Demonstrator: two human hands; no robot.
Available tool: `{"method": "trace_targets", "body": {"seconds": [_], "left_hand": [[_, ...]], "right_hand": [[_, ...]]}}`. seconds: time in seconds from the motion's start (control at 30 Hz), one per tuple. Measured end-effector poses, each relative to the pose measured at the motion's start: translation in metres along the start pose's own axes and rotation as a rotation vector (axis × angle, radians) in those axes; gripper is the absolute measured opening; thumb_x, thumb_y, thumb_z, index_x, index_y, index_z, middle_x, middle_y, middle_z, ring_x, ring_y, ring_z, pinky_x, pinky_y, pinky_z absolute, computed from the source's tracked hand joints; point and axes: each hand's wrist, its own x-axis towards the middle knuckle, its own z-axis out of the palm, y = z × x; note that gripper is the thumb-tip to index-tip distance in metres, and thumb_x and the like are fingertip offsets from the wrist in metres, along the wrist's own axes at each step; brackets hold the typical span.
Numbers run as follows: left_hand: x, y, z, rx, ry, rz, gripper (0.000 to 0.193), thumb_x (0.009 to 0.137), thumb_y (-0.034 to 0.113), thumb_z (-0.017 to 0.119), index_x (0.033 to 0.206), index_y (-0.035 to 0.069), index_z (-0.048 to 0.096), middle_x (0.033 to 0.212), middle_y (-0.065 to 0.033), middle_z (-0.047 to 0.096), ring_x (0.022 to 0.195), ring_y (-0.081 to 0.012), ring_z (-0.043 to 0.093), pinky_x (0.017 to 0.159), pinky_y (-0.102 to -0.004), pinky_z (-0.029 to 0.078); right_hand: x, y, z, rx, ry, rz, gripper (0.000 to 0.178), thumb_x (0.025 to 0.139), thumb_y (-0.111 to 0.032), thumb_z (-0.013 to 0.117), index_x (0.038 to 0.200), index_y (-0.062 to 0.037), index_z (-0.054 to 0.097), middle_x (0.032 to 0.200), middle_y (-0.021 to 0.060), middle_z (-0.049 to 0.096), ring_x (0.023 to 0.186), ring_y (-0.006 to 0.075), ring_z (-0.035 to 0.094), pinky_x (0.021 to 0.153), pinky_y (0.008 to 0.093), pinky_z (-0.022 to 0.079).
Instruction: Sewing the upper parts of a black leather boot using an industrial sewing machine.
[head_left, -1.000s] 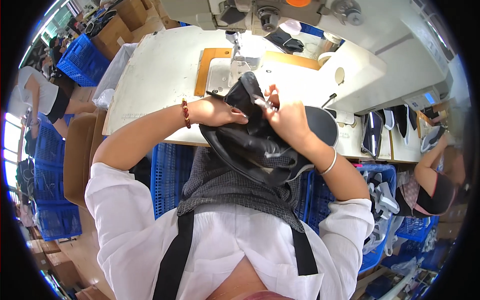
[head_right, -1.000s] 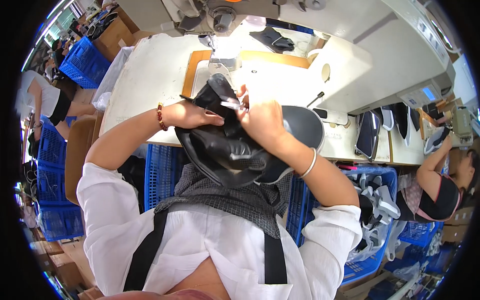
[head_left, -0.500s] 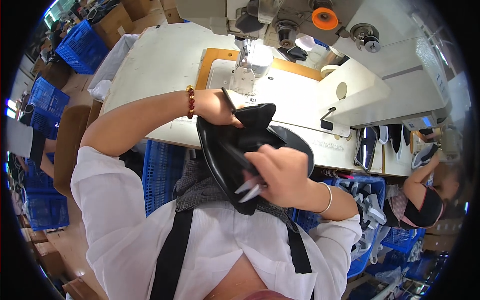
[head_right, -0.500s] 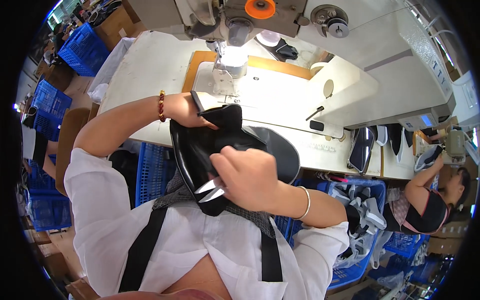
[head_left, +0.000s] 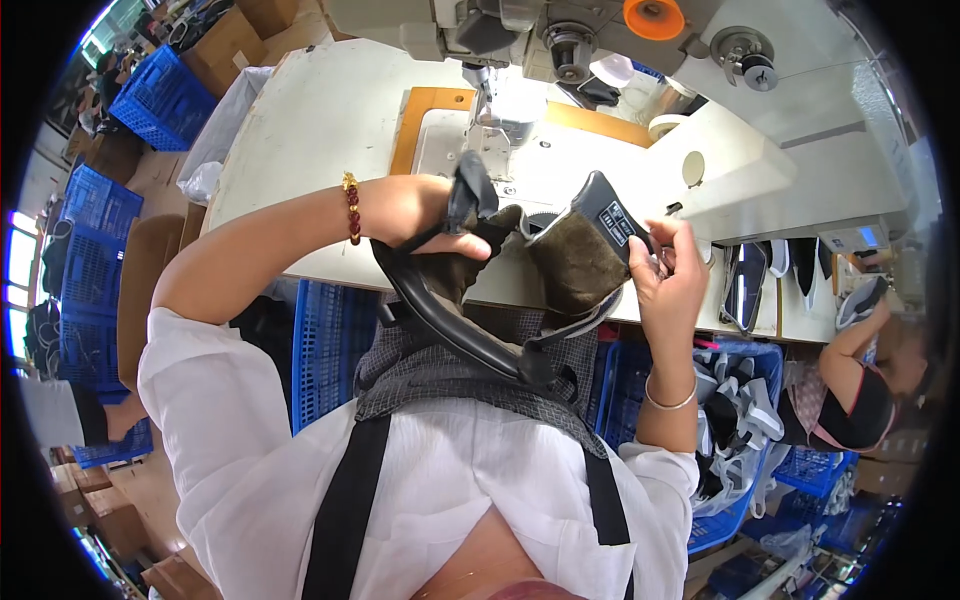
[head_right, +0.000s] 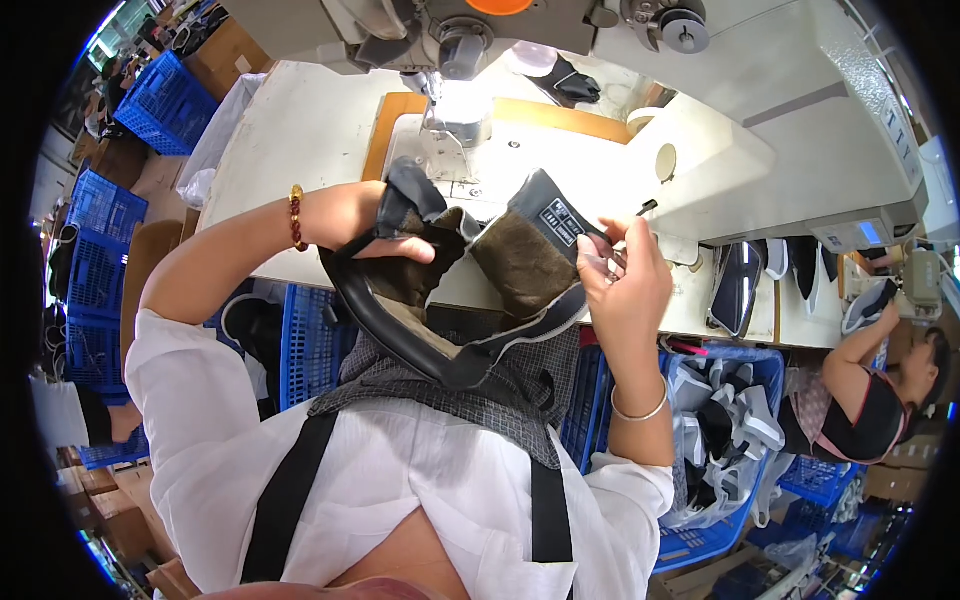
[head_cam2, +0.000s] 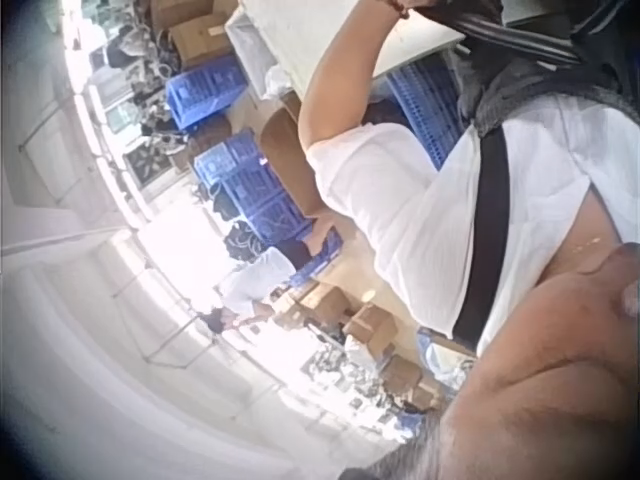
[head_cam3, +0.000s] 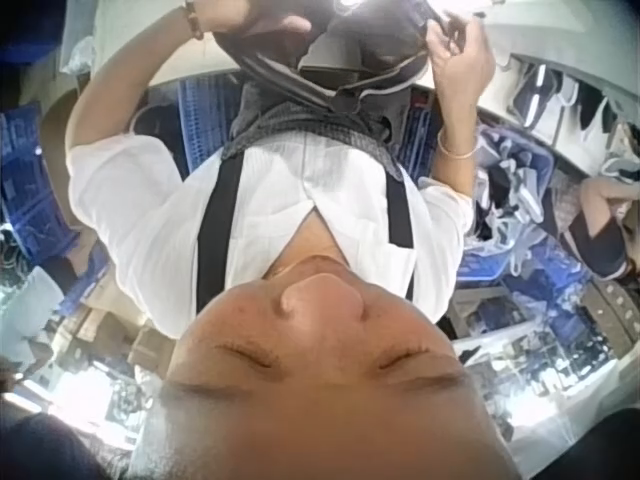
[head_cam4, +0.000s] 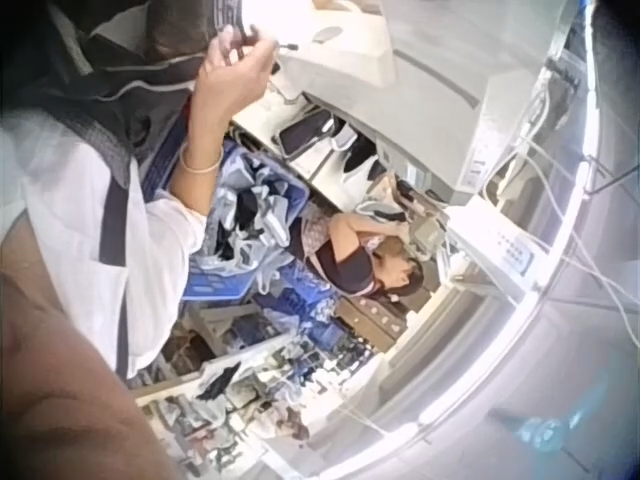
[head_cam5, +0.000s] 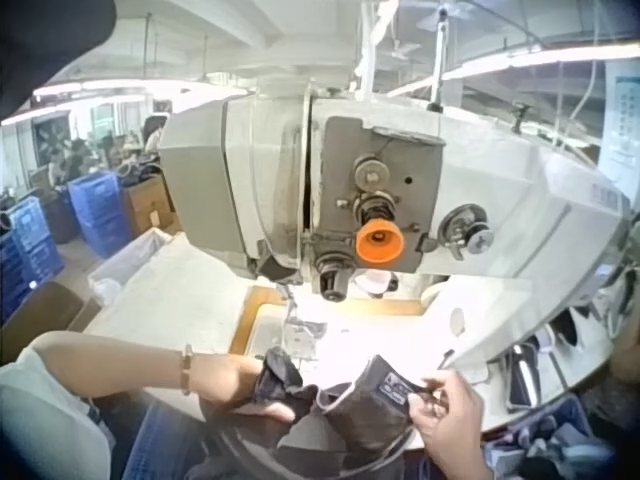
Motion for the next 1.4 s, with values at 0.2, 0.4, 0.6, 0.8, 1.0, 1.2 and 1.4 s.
{"method": "trace_targets", "body": {"seconds": [0.2,0.4,0.6,0.8,1.0,1.2,1.4], "left_hand": [[0.017,-0.006,0.006,-0.099,0.062,-0.040,0.042,0.103,0.044,0.054,0.110,0.005,0.068,0.099,-0.0194,0.071,0.092,-0.0316,0.067,0.087,-0.0401,0.052],[0.031,-0.012,0.010,-0.085,-0.054,0.036,0.036,0.105,0.034,0.054,0.118,0.001,0.061,0.105,-0.0154,0.069,0.098,-0.0225,0.063,0.090,-0.0372,0.051],[0.018,-0.027,0.017,-0.275,0.009,0.078,0.030,0.103,0.025,0.053,0.121,0.003,0.063,0.110,-0.0177,0.070,0.100,-0.0268,0.065,0.093,-0.0400,0.050],[0.008,-0.045,0.010,-0.562,-0.102,-0.256,0.027,0.101,0.018,0.049,0.113,0.000,0.065,0.095,-0.0099,0.067,0.087,-0.0145,0.065,0.074,-0.0280,0.052],[-0.031,-0.023,0.030,-1.289,0.223,-0.035,0.062,0.101,0.050,0.051,0.137,-0.001,0.051,0.133,-0.0137,0.058,0.115,-0.0139,0.060,0.092,-0.0290,0.051],[-0.035,0.017,0.102,-1.058,0.625,0.051,0.124,0.076,0.071,0.074,0.159,0.004,0.011,0.158,-0.0148,0.029,0.147,-0.0254,0.030,0.119,-0.0430,0.028],[0.009,0.027,0.115,-1.529,0.766,0.197,0.069,0.089,0.027,0.064,0.149,0.003,0.039,0.127,-0.0074,0.059,0.114,-0.0161,0.059,0.096,-0.0313,0.049]], "right_hand": [[0.001,-0.075,-0.012,-0.608,-0.200,-0.745,0.027,0.088,-0.013,0.065,0.115,-0.0094,0.064,0.080,0.0022,0.053,0.058,0.0196,0.057,0.051,0.0343,0.045],[0.001,-0.081,0.035,0.287,-0.852,-0.349,0.028,0.081,-0.021,0.076,0.095,-0.0053,0.057,0.088,0.0163,0.065,0.076,0.0313,0.068,0.064,0.0395,0.055],[-0.004,-0.041,0.053,-0.098,-0.587,-0.373,0.031,0.088,-0.029,0.071,0.103,-0.0064,0.058,0.085,0.0111,0.063,0.073,0.0265,0.068,0.062,0.0376,0.054],[0.005,-0.047,0.054,-0.289,-0.516,-0.743,0.041,0.083,-0.018,0.065,0.123,-0.0114,0.065,0.081,0.0068,0.059,0.069,0.0184,0.063,0.055,0.0298,0.050],[0.001,-0.047,0.057,-0.512,-0.454,-0.697,0.051,0.083,-0.016,0.060,0.132,-0.0036,0.063,0.081,0.0062,0.057,0.069,0.0158,0.061,0.053,0.0253,0.049],[0.000,-0.056,0.062,-0.543,-0.485,-0.665,0.055,0.083,-0.013,0.059,0.137,-0.0017,0.058,0.081,0.0068,0.056,0.070,0.0170,0.060,0.054,0.0264,0.049],[0.037,-0.072,0.048,-0.710,-0.682,-0.840,0.028,0.082,-0.016,0.063,0.103,0.0021,0.068,0.085,0.0089,0.064,0.080,0.0200,0.065,0.067,0.0320,0.053]]}}
